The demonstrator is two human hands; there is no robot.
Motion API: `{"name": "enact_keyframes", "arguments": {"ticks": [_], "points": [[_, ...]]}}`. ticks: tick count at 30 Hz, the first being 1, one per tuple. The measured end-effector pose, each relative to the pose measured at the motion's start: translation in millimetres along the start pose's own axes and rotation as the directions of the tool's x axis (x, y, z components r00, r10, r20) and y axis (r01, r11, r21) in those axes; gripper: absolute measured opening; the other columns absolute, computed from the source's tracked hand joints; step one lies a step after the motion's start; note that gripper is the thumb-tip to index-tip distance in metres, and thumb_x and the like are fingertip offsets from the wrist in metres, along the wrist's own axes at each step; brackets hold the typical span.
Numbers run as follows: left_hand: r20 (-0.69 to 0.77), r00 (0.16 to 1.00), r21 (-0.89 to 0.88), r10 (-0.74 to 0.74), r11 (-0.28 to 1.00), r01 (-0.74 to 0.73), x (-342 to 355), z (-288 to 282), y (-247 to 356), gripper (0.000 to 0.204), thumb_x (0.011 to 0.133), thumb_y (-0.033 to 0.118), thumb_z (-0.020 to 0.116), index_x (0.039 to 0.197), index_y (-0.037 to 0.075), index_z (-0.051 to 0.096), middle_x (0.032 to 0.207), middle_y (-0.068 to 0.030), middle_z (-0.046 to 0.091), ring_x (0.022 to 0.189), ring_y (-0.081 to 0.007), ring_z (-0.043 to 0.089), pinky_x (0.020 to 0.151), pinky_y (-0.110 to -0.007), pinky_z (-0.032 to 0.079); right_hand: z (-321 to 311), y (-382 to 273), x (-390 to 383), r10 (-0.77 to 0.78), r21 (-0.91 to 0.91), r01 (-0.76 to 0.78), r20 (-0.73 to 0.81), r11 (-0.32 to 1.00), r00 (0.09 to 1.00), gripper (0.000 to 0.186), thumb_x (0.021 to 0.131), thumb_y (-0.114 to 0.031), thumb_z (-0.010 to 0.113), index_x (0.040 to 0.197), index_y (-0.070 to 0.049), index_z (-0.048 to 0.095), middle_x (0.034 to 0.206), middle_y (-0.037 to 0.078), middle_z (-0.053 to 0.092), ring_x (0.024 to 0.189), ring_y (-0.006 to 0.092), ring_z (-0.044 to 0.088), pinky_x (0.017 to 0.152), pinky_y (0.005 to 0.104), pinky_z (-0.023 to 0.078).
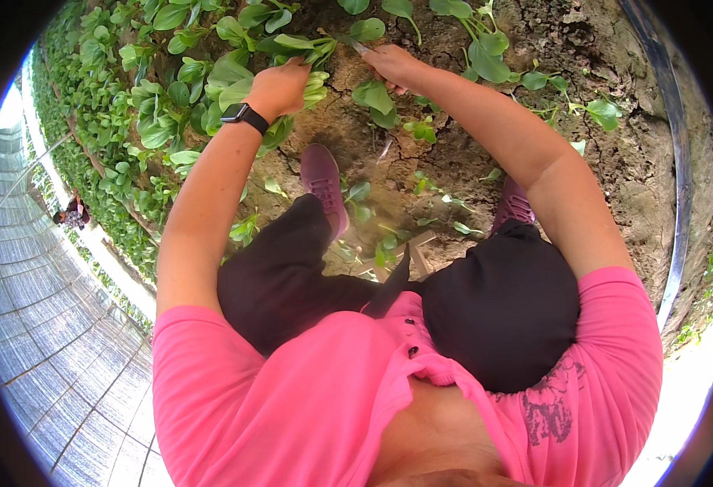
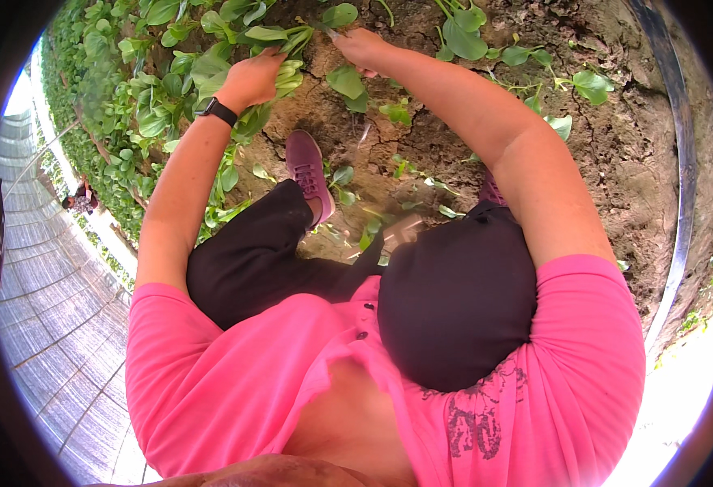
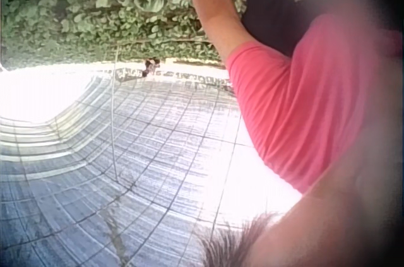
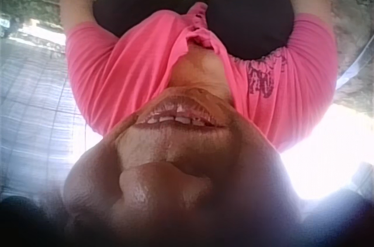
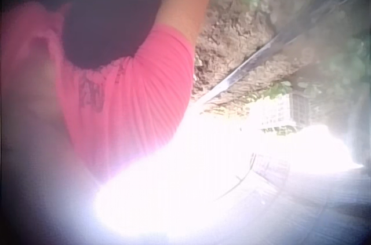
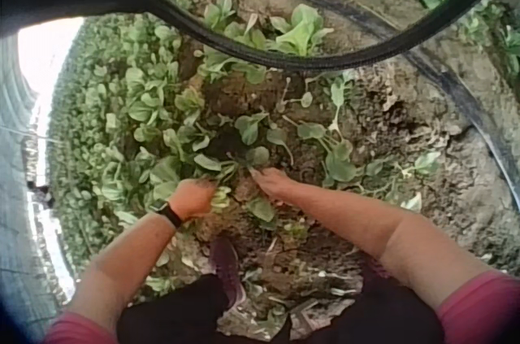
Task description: The person harvests leafy green vegetables by cutting the base of the plant with a knife and placing the gathered bunch into a white plastic crate.
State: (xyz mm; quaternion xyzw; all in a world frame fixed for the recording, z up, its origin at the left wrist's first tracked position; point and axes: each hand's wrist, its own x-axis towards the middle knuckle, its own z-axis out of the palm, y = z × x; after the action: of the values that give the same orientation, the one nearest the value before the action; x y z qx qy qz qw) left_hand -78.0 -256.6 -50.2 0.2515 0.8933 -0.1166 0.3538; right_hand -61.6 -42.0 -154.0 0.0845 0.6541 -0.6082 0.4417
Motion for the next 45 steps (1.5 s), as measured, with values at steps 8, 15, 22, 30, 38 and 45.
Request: {"name": "enact_keyframes", "arguments": {"ticks": [8, 15, 22, 30, 38, 45], "points": [[0.07, 0.997, -0.075, -0.022, 0.997, 0.027, 2, 5, -9, 0.057, 0.065, 0.006, 0.056, 0.123, 0.005, 0.053, 0.118, -0.0177, 0.057, 0.104, -0.0319, 0.058, 0.086, -0.038, 0.048, 8, 1, 14, -0.153, -0.388, 0.117, -0.065, 0.914, 0.986, 0.048, 0.095, -0.036, 0.038, 0.089, 0.006, 0.061, 0.073, 0.018, 0.062, 0.065, 0.0313, 0.061, 0.063, 0.0453, 0.048], [0.158, 0.984, -0.144, -0.088, 0.983, 0.111, -3, -9, -2, 0.048, 0.064, 0.008, 0.06, 0.112, 0.004, 0.056, 0.102, -0.0191, 0.063, 0.096, -0.0361, 0.06, 0.081, -0.041, 0.05, 7, 9, 22, -0.181, -0.485, 0.165, 0.012, 0.859, 0.983, 0.049, 0.092, -0.039, 0.043, 0.087, 0.006, 0.063, 0.077, 0.02, 0.063, 0.067, 0.0346, 0.061, 0.067, 0.0466, 0.049], [0.101, 0.984, -0.688, 0.146, 0.725, -0.037, -38, -43, 8, 0.068, 0.064, 0.002, 0.064, 0.13, 0.0, 0.046, 0.107, -0.0086, 0.061, 0.097, -0.0157, 0.055, 0.092, -0.027, 0.041, -33, -4, -33, -0.192, 0.073, 0.194, -0.04, 0.978, 0.981, 0.038, 0.086, -0.033, 0.064, 0.114, -0.008, 0.058, 0.072, 0.001, 0.056, 0.056, 0.0065, 0.05, 0.045, 0.0222, 0.04], [0.124, 0.921, -0.985, 0.37, 0.159, 0.068, -52, -86, 41, 0.066, 0.067, -0.004, 0.061, 0.132, 0.002, 0.045, 0.112, -0.0039, 0.059, 0.102, -0.0102, 0.054, 0.094, -0.026, 0.042, -53, -37, -72, -0.374, 0.377, 0.349, -0.006, 0.858, 0.927, 0.031, 0.083, -0.023, 0.069, 0.109, -0.007, 0.062, 0.082, 0.001, 0.064, 0.07, 0.0026, 0.061, 0.04, 0.0155, 0.034], [0.135, 0.991, -0.944, 0.012, -0.303, 0.133, -67, -57, -7, 0.046, 0.079, 0.001, 0.06, 0.123, -0.001, 0.049, 0.113, -0.0114, 0.061, 0.095, -0.0218, 0.063, 0.085, -0.034, 0.053, -101, -56, -123, -0.268, 0.3, 0.199, 0.213, 0.933, 0.94, 0.018, 0.085, -0.022, 0.065, 0.094, -0.006, 0.061, 0.071, 0.002, 0.059, 0.055, 0.0054, 0.052, 0.042, 0.0196, 0.034], [0.236, 0.946, -0.93, 0.223, -0.229, 0.286, -36, -20, 67, 0.043, 0.084, 0.028, 0.065, 0.118, 0.004, 0.055, 0.104, -0.0055, 0.063, 0.087, -0.0119, 0.062, 0.075, -0.026, 0.053, -33, -28, -128, -0.262, 0.269, 0.198, 0.229, 0.942, 0.937, 0.032, 0.083, -0.029, 0.068, 0.102, -0.003, 0.063, 0.085, 0.004, 0.065, 0.069, 0.0095, 0.063, 0.055, 0.021, 0.05]]}}
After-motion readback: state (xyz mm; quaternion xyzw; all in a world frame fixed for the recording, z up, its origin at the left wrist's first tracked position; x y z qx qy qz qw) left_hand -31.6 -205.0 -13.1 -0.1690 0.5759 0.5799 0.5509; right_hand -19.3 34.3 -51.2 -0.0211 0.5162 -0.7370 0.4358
